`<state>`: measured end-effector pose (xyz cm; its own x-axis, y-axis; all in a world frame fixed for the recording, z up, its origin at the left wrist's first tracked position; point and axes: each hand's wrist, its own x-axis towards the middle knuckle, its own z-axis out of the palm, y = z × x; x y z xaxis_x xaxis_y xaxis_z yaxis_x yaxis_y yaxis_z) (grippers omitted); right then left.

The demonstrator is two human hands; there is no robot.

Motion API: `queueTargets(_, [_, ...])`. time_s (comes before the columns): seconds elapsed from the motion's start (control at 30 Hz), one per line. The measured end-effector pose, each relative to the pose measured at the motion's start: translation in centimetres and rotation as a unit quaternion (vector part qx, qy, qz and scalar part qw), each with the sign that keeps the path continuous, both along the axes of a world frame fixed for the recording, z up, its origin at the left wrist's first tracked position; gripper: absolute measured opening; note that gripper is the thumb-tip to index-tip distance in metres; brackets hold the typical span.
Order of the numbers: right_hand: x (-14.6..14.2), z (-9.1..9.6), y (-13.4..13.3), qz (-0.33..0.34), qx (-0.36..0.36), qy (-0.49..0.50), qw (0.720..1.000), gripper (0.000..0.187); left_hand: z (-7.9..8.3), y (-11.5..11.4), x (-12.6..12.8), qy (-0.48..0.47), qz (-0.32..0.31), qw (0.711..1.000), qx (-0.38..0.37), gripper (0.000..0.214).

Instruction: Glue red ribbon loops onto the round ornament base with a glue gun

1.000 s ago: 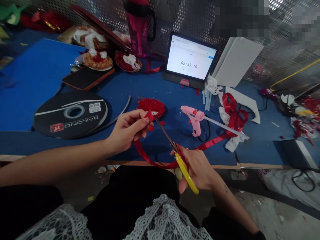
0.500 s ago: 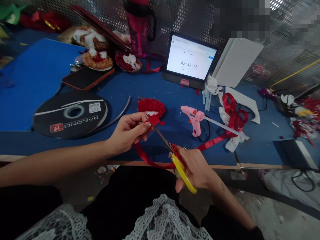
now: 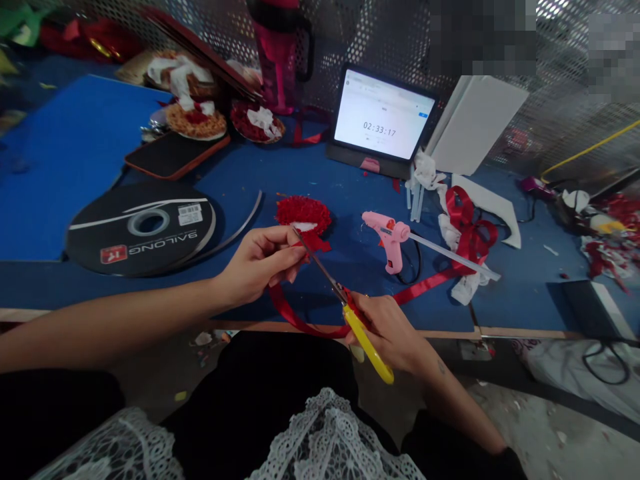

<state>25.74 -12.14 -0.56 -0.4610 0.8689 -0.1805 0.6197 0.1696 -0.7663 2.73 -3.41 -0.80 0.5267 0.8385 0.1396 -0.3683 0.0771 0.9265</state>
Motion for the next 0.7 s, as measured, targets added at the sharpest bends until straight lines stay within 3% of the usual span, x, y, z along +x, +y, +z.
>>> queueTargets(0.27, [0.2, -0.4, -0.1, -0.009, 0.007, -0.001, 1.0, 0.057, 0.1, -0.2, 0.0, 0.013, 0.0, 1.0, 0.001, 0.025])
queueTargets(0.5, [0.3, -0.5, -0.2, -0.009, 0.033, 0.012, 0.999, 0.046, 0.1, 0.0, 0.0, 0.02, -0.008, 1.0, -0.008, 0.023])
queueTargets(0.7, [-0.9, 0.1, -0.1, -0.101, 0.024, 0.092, 0.99, 0.029, -0.4, -1.0, 0.4, 0.141, -0.153, 0.978, 0.016, 0.021])
